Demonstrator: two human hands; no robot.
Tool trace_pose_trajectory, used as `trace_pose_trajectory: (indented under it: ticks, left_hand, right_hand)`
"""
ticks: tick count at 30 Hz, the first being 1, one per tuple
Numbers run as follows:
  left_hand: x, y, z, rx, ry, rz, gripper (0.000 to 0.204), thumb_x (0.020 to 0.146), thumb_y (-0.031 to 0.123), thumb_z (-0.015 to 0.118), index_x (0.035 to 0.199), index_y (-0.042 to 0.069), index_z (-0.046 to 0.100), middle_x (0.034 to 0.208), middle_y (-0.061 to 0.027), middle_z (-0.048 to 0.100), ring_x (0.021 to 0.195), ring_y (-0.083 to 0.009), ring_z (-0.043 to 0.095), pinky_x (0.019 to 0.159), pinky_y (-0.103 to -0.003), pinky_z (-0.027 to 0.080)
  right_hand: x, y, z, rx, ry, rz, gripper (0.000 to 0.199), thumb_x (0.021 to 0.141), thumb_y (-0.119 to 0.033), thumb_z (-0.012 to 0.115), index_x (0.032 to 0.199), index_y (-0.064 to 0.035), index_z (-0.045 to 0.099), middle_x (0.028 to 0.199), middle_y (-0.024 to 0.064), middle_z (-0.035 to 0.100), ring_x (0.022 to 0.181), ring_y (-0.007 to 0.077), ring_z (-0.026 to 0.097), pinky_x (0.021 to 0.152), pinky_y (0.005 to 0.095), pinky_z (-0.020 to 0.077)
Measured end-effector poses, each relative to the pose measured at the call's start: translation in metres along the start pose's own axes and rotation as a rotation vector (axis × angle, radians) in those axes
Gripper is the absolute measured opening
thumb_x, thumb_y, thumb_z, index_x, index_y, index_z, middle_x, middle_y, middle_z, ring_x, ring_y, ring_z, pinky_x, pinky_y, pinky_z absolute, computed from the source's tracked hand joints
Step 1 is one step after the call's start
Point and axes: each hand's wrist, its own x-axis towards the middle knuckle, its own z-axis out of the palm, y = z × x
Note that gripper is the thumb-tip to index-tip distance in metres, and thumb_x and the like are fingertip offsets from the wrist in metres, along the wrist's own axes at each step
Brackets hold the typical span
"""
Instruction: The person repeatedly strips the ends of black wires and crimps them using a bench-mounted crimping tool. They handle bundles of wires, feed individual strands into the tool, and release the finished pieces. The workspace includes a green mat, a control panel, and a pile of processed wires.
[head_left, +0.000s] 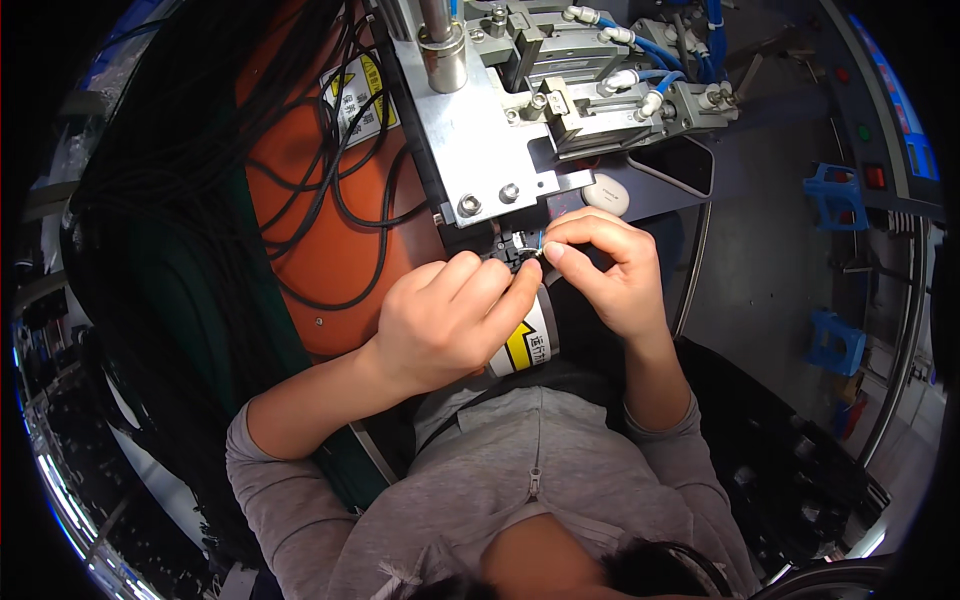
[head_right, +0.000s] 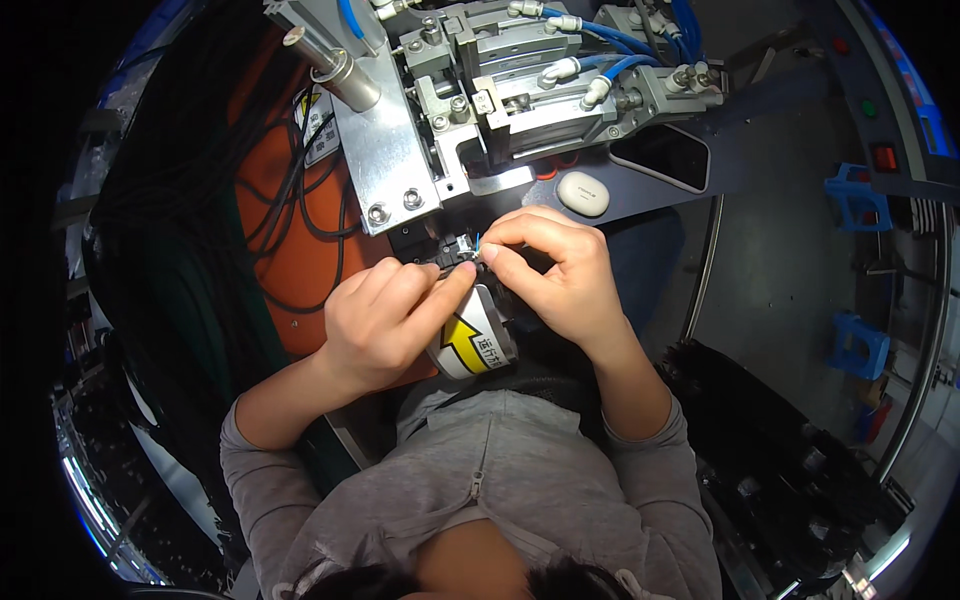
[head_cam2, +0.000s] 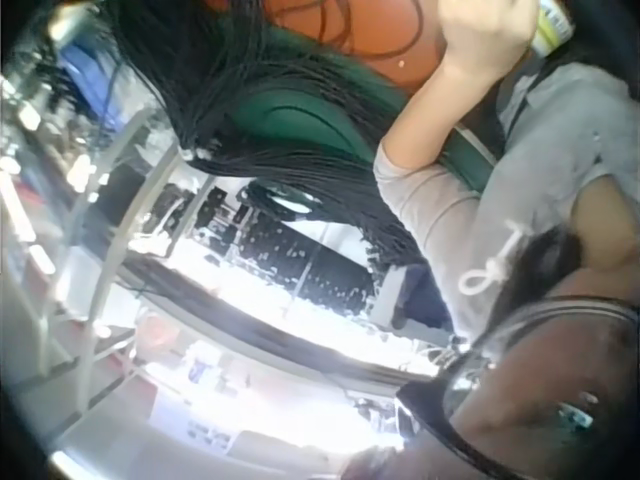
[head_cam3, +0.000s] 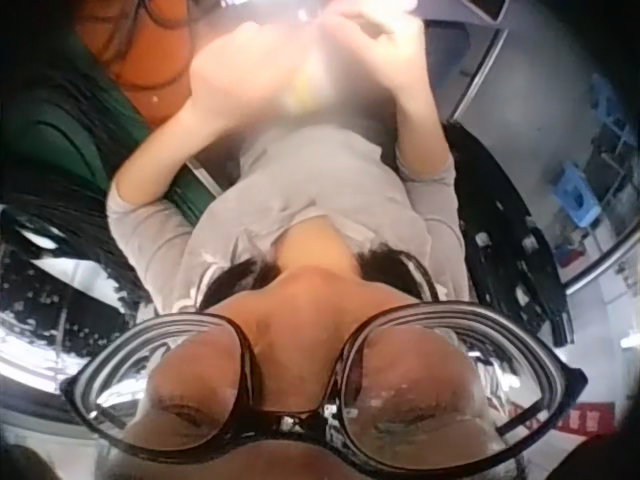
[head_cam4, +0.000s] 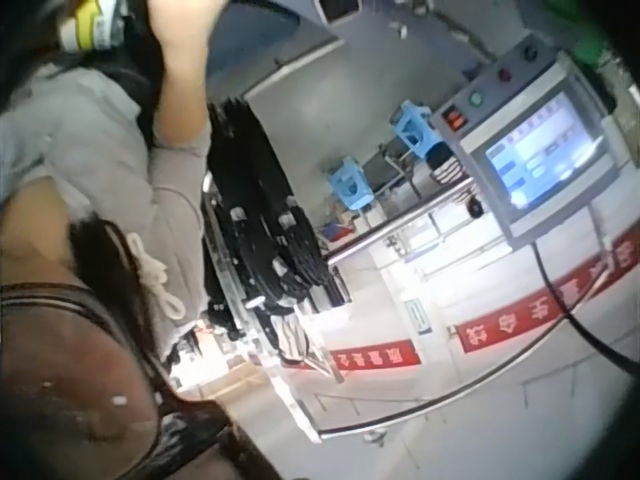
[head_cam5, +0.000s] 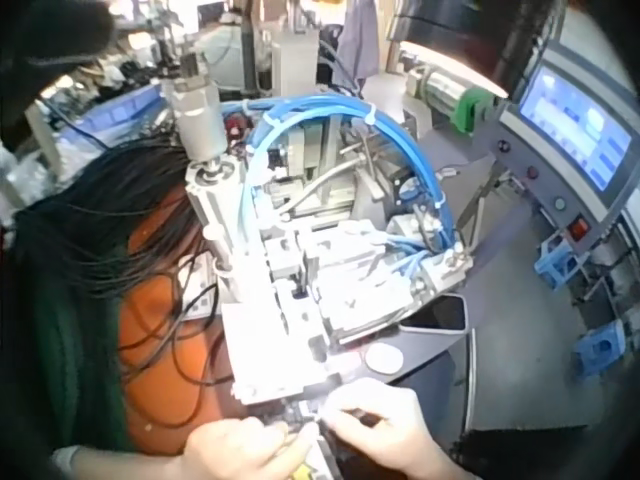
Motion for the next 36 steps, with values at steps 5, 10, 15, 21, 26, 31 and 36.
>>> trace_pose_trajectory:
  ticks: [5, 10, 15, 21, 26, 31, 36]
  left_hand:
    - [0.005, 0.002, -0.001, 0.092, -0.098, -0.069, 0.034, 0.069, 0.01, 0.063, 0.102, 0.005, 0.067, 0.07, 0.0004, 0.041, 0.06, -0.0106, 0.045, 0.046, -0.023, 0.035]
    - [0.004, 0.004, -0.003, 0.128, -0.141, -0.098, 0.031, 0.071, 0.011, 0.06, 0.1, 0.001, 0.064, 0.074, 0.0002, 0.044, 0.065, -0.0097, 0.047, 0.047, -0.021, 0.036]
    - [0.004, 0.005, -0.004, 0.107, -0.146, -0.118, 0.029, 0.071, 0.01, 0.061, 0.098, 0.001, 0.065, 0.074, -0.0004, 0.045, 0.065, -0.0104, 0.048, 0.047, -0.021, 0.038]
    - [0.006, 0.002, 0.0, 0.05, -0.054, -0.146, 0.031, 0.067, 0.007, 0.066, 0.098, 0.005, 0.069, 0.068, -0.0013, 0.044, 0.057, -0.0125, 0.049, 0.046, -0.026, 0.039]
    - [0.004, -0.004, 0.004, 0.035, 0.0, -0.113, 0.022, 0.069, 0.008, 0.064, 0.091, 0.004, 0.066, 0.07, -0.0005, 0.048, 0.06, -0.0121, 0.052, 0.048, -0.024, 0.041]
    - [0.005, -0.004, 0.001, 0.017, 0.011, -0.17, 0.025, 0.068, 0.007, 0.065, 0.093, 0.005, 0.068, 0.073, -0.0004, 0.054, 0.061, -0.014, 0.055, 0.051, -0.028, 0.043]
    - [0.001, 0.006, -0.015, 0.142, -0.187, -0.202, 0.021, 0.072, 0.006, 0.064, 0.093, 0.005, 0.068, 0.072, 0.0008, 0.053, 0.061, -0.0117, 0.055, 0.051, -0.025, 0.04]
  right_hand:
    - [0.007, 0.005, 0.016, -0.309, 0.103, -0.173, 0.004, 0.075, -0.001, 0.065, 0.077, 0.0003, 0.061, 0.075, 0.0103, 0.061, 0.069, 0.0257, 0.058, 0.064, 0.0326, 0.046]
    - [0.007, -0.001, 0.022, -0.398, 0.104, -0.17, 0.008, 0.072, -0.001, 0.065, 0.071, -0.0021, 0.056, 0.068, 0.0095, 0.055, 0.065, 0.0272, 0.053, 0.059, 0.0362, 0.0427]
    - [0.004, 0.004, 0.021, -0.373, 0.114, -0.215, 0.007, 0.07, 0.0, 0.064, 0.072, -0.0018, 0.058, 0.069, 0.0093, 0.056, 0.065, 0.0266, 0.053, 0.06, 0.0351, 0.043]
    - [0.002, 0.015, 0.025, -0.115, 0.13, 0.023, 0.003, 0.074, 0.001, 0.061, 0.074, 0.0007, 0.058, 0.069, 0.008, 0.057, 0.064, 0.0166, 0.055, 0.061, 0.0279, 0.0436]
    - [-0.001, 0.019, 0.025, 0.186, 0.091, 0.31, 0.006, 0.081, -0.003, 0.058, 0.078, 0.0027, 0.056, 0.072, 0.0049, 0.057, 0.066, 0.0082, 0.053, 0.06, 0.0246, 0.0426]
    - [0.006, 0.007, 0.032, -0.193, 0.207, -0.1, 0.01, 0.079, -0.004, 0.065, 0.077, 0.0016, 0.058, 0.073, 0.0107, 0.059, 0.07, 0.0234, 0.059, 0.065, 0.0327, 0.0458]
    - [-0.001, 0.018, 0.03, 0.211, 0.132, 0.393, 0.012, 0.085, -0.01, 0.063, 0.079, -0.0004, 0.058, 0.071, 0.0007, 0.059, 0.067, 0.0035, 0.051, 0.057, 0.0217, 0.0405]
